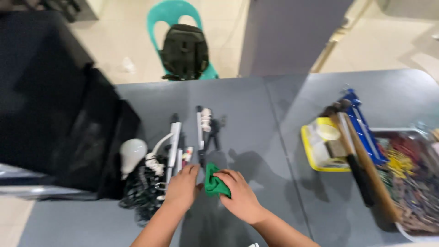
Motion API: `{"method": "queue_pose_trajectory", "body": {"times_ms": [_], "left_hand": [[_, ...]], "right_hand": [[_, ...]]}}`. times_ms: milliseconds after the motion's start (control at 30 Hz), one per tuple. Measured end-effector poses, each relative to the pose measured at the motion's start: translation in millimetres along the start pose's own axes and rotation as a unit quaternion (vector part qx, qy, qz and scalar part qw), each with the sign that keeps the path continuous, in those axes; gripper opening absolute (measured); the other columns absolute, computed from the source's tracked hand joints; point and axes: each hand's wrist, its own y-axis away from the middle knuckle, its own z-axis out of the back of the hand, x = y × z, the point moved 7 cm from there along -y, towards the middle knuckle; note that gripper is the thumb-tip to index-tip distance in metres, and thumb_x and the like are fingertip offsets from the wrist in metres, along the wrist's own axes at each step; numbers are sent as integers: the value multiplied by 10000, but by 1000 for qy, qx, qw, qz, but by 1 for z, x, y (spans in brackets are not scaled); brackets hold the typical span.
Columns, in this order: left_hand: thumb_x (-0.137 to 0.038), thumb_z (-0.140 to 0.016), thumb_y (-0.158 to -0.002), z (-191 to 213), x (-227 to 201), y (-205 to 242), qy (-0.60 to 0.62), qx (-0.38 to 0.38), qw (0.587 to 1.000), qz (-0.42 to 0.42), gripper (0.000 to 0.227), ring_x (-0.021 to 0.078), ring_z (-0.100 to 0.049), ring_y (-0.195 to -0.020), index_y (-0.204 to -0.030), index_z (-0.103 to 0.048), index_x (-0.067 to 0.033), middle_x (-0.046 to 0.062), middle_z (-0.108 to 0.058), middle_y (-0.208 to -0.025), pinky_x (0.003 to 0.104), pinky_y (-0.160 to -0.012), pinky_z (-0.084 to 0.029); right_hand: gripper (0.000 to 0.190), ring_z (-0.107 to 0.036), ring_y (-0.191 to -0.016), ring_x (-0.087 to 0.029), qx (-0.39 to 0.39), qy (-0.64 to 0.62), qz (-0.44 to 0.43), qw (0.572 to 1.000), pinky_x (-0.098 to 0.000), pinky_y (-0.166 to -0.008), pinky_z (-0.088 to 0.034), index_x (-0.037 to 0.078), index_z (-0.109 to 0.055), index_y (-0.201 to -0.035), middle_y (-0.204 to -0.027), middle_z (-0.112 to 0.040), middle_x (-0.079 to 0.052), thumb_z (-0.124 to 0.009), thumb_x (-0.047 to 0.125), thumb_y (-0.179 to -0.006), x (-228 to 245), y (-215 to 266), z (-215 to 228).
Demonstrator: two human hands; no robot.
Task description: The person wipes a black box with a green cloth, then proceeds to clean various items on a table. They wipe a yellow container, a hammer, a blue tool, a light bulb, and several black metal rods, placing each cleaned item into a metal tray.
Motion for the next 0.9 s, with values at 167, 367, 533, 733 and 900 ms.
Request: {"method": "queue_pose_trajectory", "body": {"times_ms": [167, 367, 533, 733, 900], "left_hand": [[-295, -723, -867, 17, 73, 26, -75, -44, 993, 74, 378, 320, -644, -1077, -1179, -605, -117, 90, -611, -1187, 455, -873, -556], [-342, -739, -844, 38, 124, 46, -87, -113, 967, 212, 474, 332, -588, -1158, -1231, -582, -116, 97, -558, -1246, 481, -874, -548], [-280, -699, -815, 39, 125, 40, -39, -138, 975, 169, 565, 367, -511, -1247, -1354, -557, -191, 107, -484, -1393, 503, -950, -487], [-160, -518, -874, 11, 110, 2, -197, -125, 971, 53, 443, 378, -354, -1402, -1312, -578, -190, 129, -391, -1535, 591, -1084, -314], [-151, -556, -915, 17, 107, -6, -174, -119, 977, 18, 237, 276, -453, -1425, -1138, -636, -128, 71, -540, -1442, 639, -1175, -228]], "right_hand": [[555, -529, -1270, -363, 30, 0, 7, 1000, -429, -1044, -450, 85, -619, -1280, -1338, -593, -123, -673, 31, -730, 21, -5, -43], [560, -526, -1261, -359, 101, 6, 11, 995, -420, -1046, -451, 94, -619, -1289, -1334, -584, -131, -679, 42, -735, 28, -12, -72], [545, -535, -1264, -351, 117, 9, 31, 993, -415, -1036, -463, 97, -620, -1286, -1331, -593, -122, -687, 53, -747, 34, -21, -91], [572, -530, -1239, -344, 168, 10, 7, 986, -407, -1047, -453, 97, -606, -1318, -1352, -580, -111, -685, 52, -754, 40, -23, -96], [575, -524, -1261, -356, 150, 14, 18, 988, -418, -1072, -441, 85, -608, -1302, -1345, -576, -120, -693, 57, -734, 30, -24, -85]]}}
